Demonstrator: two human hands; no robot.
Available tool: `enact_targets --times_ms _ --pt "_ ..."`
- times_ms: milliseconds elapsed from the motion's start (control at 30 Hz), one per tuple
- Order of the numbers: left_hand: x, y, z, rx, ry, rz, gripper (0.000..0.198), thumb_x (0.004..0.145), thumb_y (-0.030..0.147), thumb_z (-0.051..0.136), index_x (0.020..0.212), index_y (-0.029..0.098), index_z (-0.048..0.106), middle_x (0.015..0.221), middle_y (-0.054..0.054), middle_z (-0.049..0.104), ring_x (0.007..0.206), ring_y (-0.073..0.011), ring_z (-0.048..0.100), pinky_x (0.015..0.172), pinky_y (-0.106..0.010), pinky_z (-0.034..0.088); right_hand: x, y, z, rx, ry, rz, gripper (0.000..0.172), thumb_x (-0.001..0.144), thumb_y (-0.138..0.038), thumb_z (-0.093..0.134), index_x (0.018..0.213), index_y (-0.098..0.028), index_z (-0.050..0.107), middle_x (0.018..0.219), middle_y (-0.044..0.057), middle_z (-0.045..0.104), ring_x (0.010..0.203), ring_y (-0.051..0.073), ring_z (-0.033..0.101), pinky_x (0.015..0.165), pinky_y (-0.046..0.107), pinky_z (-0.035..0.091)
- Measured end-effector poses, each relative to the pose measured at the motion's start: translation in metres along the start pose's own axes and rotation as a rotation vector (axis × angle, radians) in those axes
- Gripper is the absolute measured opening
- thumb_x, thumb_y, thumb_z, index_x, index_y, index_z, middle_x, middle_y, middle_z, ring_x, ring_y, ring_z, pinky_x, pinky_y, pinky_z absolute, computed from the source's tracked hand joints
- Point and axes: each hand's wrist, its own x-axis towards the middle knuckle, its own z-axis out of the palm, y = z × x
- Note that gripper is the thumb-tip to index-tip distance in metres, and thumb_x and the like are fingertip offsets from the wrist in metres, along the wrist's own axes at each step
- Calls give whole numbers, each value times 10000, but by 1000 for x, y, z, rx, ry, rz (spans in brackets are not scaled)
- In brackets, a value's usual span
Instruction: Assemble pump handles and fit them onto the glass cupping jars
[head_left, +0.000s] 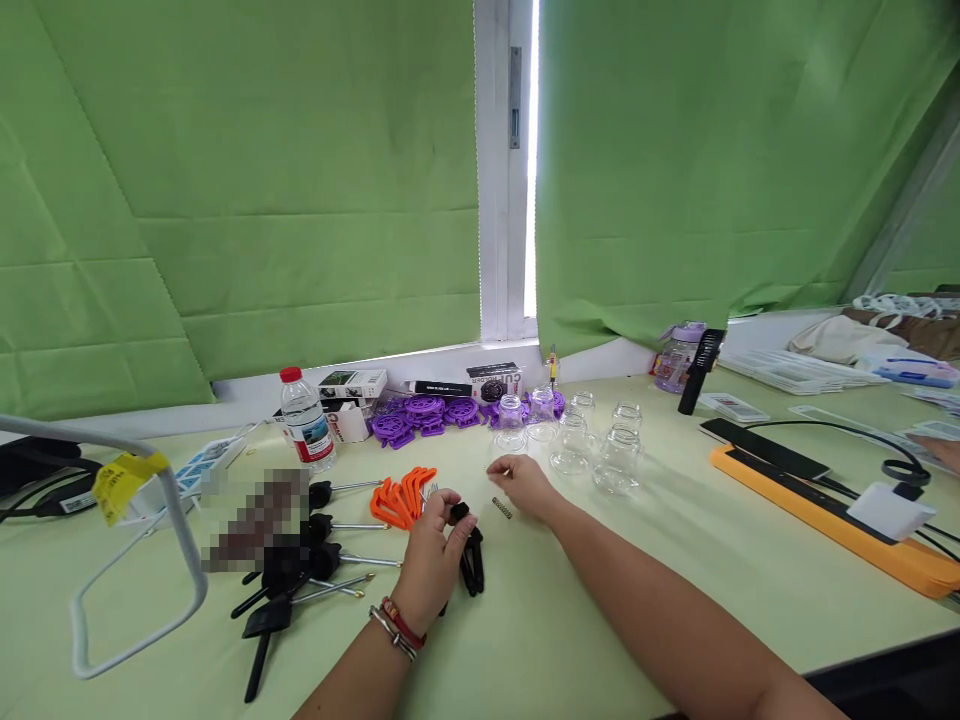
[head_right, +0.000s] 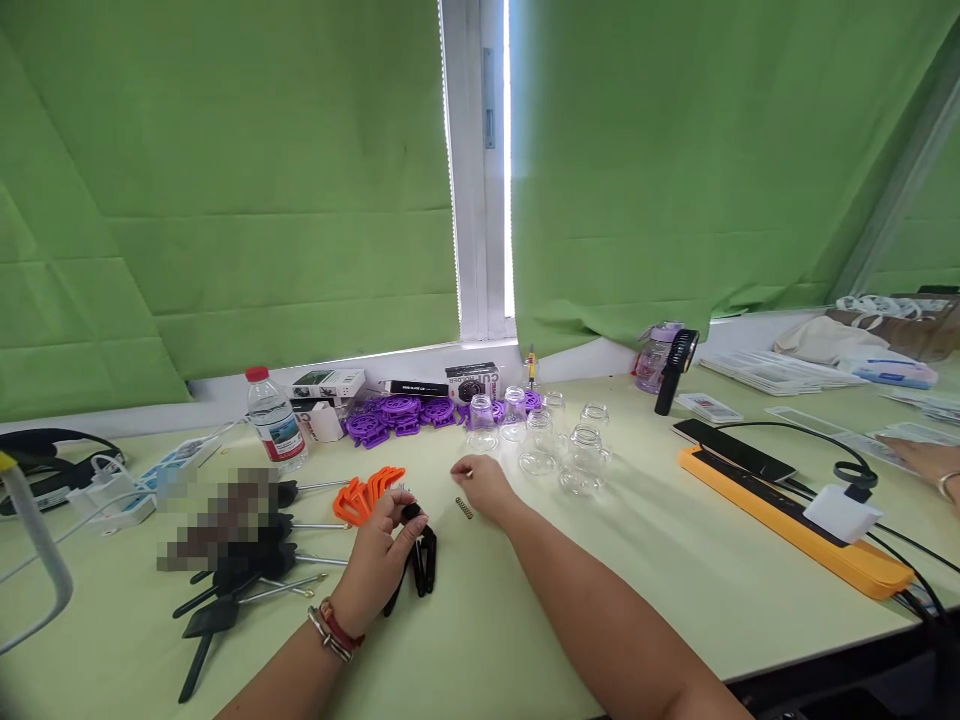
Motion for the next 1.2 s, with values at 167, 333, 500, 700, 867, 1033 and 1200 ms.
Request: enact_targets --times_ms 167,333,500,700,867,1033,1200 --pt "-6 13 7 155 -141 60 125 820 293 565 920 221 543 877 -44 638 904 -236 528 801 -380 430 28 17 -3 -199 81 10 284 822 -161 527 1043 -175 705 1098 94 678 1008 224 602 869 319 428" --pt "-7 16 5 290 -228 75 89 815 259 564 900 233 553 813 -27 635 897 -246 478 840 -409 394 40 13 11 -342 35 -13 291 823 -186 558 1076 -209 700 1154 81 646 1029 222 589 833 297 417" --pt "-7 15 5 314 -266 107 86 822 238 554 908 234 547 821 -16 640 852 -220 504 891 -428 365 43 9 15 -423 3 -24 208 828 -174 546 860 -218 747 1045 61 660 922 192 596 726 270 391" --pt "-6 18 5 321 -285 116 72 826 236 549 898 240 537 816 -1 660 770 -195 537 926 -450 337 38 14 10 -430 3 -8 230 840 -148 522 875 -211 740 1006 65 644 886 175 573 698 256 358" --pt "-7 17 4 325 -300 138 76 829 242 549 901 233 525 813 -2 668 722 -179 538 960 -477 307 34 18 8 -371 1 -2 227 813 -109 523 812 -196 732 967 69 643 868 179 570 718 262 357" --pt "-8 13 3 332 -293 177 91 827 258 554 911 235 527 799 -2 657 710 -179 540 978 -495 291 34 22 8 -236 29 18 206 789 -98 536 855 -188 710 980 73 653 902 193 572 754 275 376" --pt "-9 13 4 335 -260 171 167 804 249 590 956 228 525 769 -3 646 731 -187 538 984 -491 282 31 23 6 16 51 109 192 782 -130 546 930 -157 664 877 66 659 792 164 589 700 272 428"
